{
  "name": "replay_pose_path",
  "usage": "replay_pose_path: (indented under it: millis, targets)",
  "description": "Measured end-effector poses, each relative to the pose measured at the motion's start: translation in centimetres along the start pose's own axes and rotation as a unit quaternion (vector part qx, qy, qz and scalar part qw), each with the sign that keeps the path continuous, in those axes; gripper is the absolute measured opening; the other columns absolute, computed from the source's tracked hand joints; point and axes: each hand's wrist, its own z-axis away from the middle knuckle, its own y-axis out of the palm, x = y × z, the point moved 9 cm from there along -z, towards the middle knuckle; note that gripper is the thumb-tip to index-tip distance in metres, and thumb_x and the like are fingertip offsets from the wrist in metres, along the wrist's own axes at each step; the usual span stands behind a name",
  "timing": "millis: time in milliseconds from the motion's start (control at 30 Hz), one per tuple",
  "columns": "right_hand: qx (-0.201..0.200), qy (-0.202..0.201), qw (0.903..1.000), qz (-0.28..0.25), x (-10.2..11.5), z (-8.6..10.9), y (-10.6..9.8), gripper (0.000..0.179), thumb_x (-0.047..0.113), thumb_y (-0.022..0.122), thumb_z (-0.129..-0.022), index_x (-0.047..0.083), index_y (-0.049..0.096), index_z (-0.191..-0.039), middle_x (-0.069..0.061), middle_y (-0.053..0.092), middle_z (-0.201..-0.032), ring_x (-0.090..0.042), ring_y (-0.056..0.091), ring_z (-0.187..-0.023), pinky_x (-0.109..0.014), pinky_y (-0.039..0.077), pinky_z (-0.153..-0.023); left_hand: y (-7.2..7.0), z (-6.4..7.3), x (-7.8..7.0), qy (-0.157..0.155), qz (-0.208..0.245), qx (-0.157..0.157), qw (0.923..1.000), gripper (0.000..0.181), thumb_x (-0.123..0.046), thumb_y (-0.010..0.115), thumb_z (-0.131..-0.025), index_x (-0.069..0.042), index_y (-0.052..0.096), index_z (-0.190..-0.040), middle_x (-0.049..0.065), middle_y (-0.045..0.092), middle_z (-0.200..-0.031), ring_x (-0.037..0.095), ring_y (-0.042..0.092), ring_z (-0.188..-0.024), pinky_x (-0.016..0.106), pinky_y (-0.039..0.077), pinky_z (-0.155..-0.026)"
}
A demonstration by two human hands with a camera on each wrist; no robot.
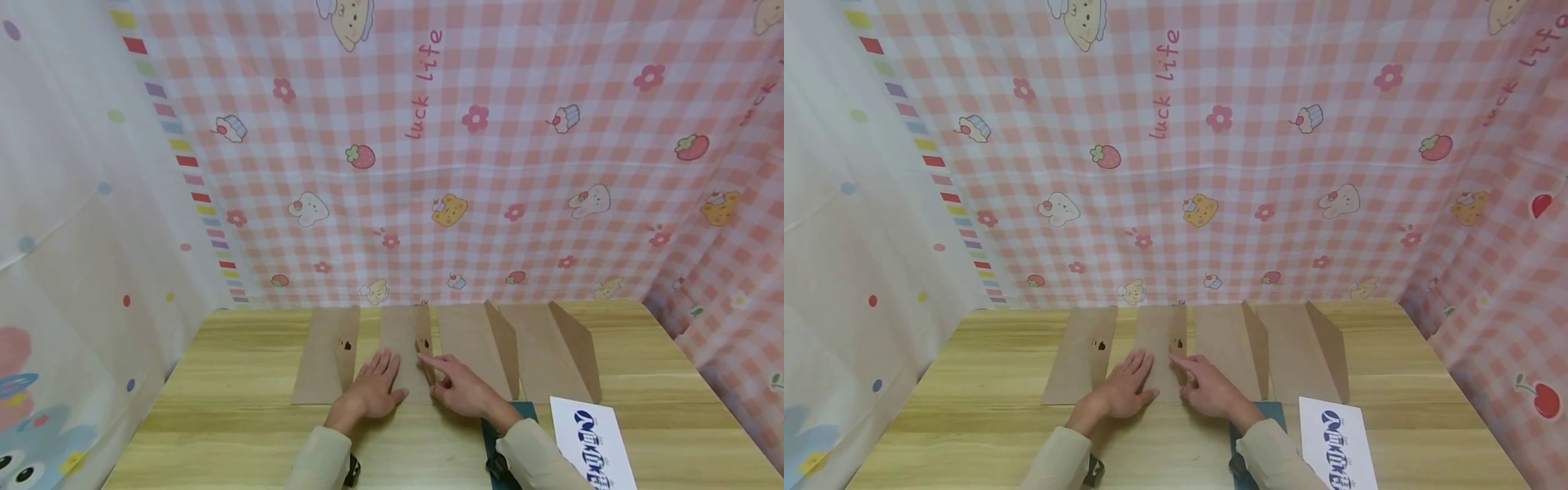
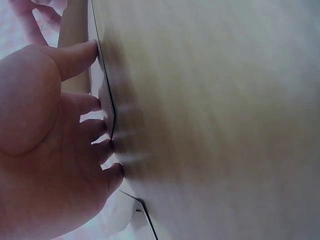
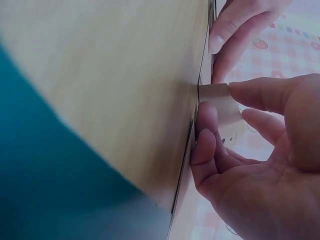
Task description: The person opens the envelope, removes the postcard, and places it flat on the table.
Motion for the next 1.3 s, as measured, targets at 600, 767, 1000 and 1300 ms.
replay_pose_path:
  millis: [600, 767, 1000, 1300]
  targets:
    - [-0.019, -0.001, 0.9998, 0.005, 0.5, 0.2, -0.5, 0.064, 0.002, 0.062, -0.093, 0.011, 0.039, -0.152, -0.016, 0.053, -0.126, -0.013, 0.051, -0.073, -0.026, 0.044, -0.062, -0.1, 0.0, 0.0, 0.005, -0.004, -0.005, 1.0, 0.071, -0.037, 0.052, -0.102, 0.0, 0.025, -0.156, 0.02, 0.015, -0.164, 0.035, 0.01, -0.152, 0.053, 0.014, -0.121]
    - [-0.023, 0.008, 0.9997, -0.006, 0.6, 0.4, -0.7, 0.064, 0.005, 0.063, -0.094, 0.011, 0.039, -0.153, -0.017, 0.053, -0.127, -0.013, 0.051, -0.071, -0.026, 0.045, -0.06, -0.2, 0.0, 0.1, 0.006, -0.006, -0.006, 0.9999, 0.071, -0.038, 0.052, -0.102, 0.0, 0.025, -0.156, 0.02, 0.015, -0.164, 0.035, 0.01, -0.152, 0.054, 0.014, -0.121]
    - [-0.042, 0.004, 0.9991, -0.002, 0.7, 0.6, -1.0, 0.063, 0.005, 0.065, -0.093, 0.01, 0.042, -0.151, -0.018, 0.055, -0.123, -0.011, 0.05, -0.066, -0.024, 0.045, -0.056, -0.2, 0.0, 0.1, 0.005, -0.006, -0.003, 1.0, 0.071, -0.037, 0.052, -0.102, -0.001, 0.024, -0.156, 0.02, 0.015, -0.164, 0.036, 0.011, -0.152, 0.054, 0.015, -0.121]
    - [-0.074, 0.023, 0.9969, -0.011, 0.6, 0.8, -2.1, 0.055, 0.002, 0.065, -0.092, 0.006, 0.05, -0.145, -0.009, 0.059, -0.106, -0.014, 0.051, -0.079, -0.026, 0.046, -0.065, -0.1, 0.0, 0.0, 0.003, -0.001, -0.001, 1.0, 0.07, -0.037, 0.052, -0.102, -0.001, 0.024, -0.156, 0.019, 0.015, -0.164, 0.035, 0.01, -0.152, 0.053, 0.014, -0.121]
